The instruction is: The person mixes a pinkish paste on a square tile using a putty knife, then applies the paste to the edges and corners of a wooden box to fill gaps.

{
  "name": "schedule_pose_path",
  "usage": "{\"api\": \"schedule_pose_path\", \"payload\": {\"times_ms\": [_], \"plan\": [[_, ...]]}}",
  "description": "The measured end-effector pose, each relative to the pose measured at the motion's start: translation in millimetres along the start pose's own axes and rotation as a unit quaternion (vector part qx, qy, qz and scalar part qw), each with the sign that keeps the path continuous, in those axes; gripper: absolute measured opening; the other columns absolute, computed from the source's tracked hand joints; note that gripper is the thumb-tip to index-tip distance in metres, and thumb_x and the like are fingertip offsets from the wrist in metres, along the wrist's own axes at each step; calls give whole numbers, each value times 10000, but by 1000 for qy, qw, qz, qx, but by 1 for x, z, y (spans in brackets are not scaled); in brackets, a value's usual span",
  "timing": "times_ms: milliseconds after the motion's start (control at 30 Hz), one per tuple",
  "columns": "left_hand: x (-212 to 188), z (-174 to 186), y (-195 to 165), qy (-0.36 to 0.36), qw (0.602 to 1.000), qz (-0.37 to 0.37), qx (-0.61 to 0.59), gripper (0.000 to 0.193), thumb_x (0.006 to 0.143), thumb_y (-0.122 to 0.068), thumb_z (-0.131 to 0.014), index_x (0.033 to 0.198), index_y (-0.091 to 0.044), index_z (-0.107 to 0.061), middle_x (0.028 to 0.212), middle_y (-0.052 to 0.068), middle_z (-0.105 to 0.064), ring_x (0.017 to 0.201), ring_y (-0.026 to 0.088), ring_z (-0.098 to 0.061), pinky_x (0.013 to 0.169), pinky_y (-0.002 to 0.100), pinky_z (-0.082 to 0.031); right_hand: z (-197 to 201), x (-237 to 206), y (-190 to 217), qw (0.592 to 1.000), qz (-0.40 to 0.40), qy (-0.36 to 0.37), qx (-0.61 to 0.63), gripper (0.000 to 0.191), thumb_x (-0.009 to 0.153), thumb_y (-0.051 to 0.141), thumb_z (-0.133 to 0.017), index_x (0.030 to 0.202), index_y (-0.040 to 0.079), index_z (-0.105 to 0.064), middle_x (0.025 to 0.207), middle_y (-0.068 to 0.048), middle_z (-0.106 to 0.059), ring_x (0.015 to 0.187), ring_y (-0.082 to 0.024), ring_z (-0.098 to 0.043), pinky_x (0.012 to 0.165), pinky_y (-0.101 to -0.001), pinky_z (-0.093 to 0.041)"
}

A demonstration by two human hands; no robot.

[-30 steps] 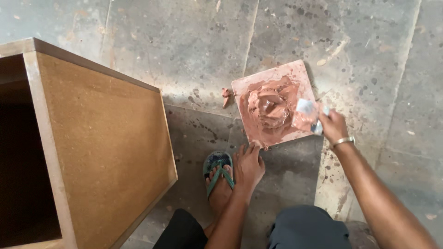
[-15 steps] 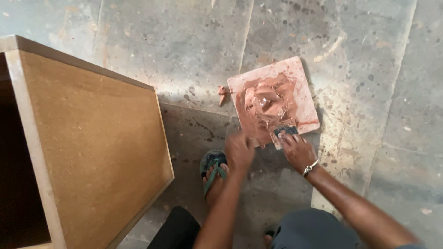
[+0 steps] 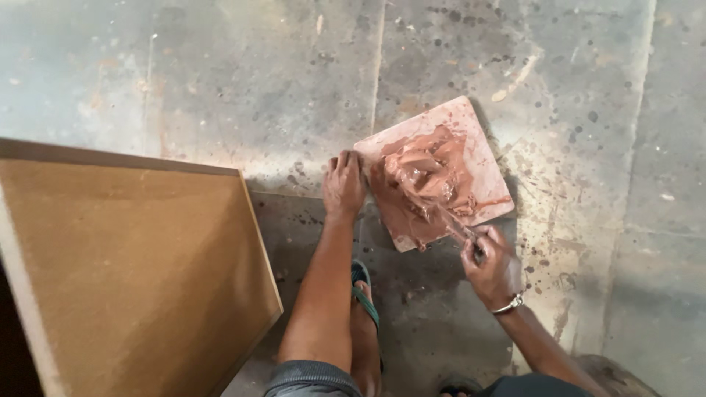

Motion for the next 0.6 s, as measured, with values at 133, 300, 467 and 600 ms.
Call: {"api": "schedule_pose_path", "payload": {"times_ms": [133, 300, 467, 600], "plan": [[-8, -7, 8, 26, 999, 3, 27, 266, 894, -109, -589, 1142, -60, -671, 1222, 118, -634, 1129, 374, -588, 913, 503, -507, -3, -15, -12, 996, 70, -46, 19, 122, 865, 93, -703, 913, -17, -680, 1044, -135, -686, 815, -295, -670, 665, -391, -527], [-15, 2, 18, -35, 996, 56, -65, 240, 844, -36, -643, 1073, -37, -712, 1059, 142, -688, 932, 332, -657, 806, 442, -557, -12, -8, -49, 1000, 2, -15, 4, 79, 880, 64, -687, 913, -7, -698, 1034, -140, -684, 727, -224, -658, 588, -348, -549], [-14, 13, 2, 2, 883, 280, -378, 225, 862, -114, -753, 1080, -60, -732, 1011, 89, -755, 881, 162, -718, 832, 330, -607, 5, 5, -66, 991, -18, -71, 110, 92, 896, 43, -700, 894, -38, -657, 883, -130, -645, 680, -201, -628, 605, -335, -516], [-12, 29, -72, 89, 893, 86, -433, 499, 884, -135, -749, 1340, -29, -578, 1101, 155, -733, 968, 164, -676, 843, 372, -581, 23, 13, -59, 985, 4, -104, 141, 137, 923, 38, -704, 908, -66, -615, 845, -138, -604, 681, -193, -616, 634, -320, -490]]}}
Point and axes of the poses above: each hand's wrist, its own x-axis towards the middle knuckle, its own z-axis out of the back of the hand, y = z × x, the point moved 4 cm from there along x, towards the middle knuckle
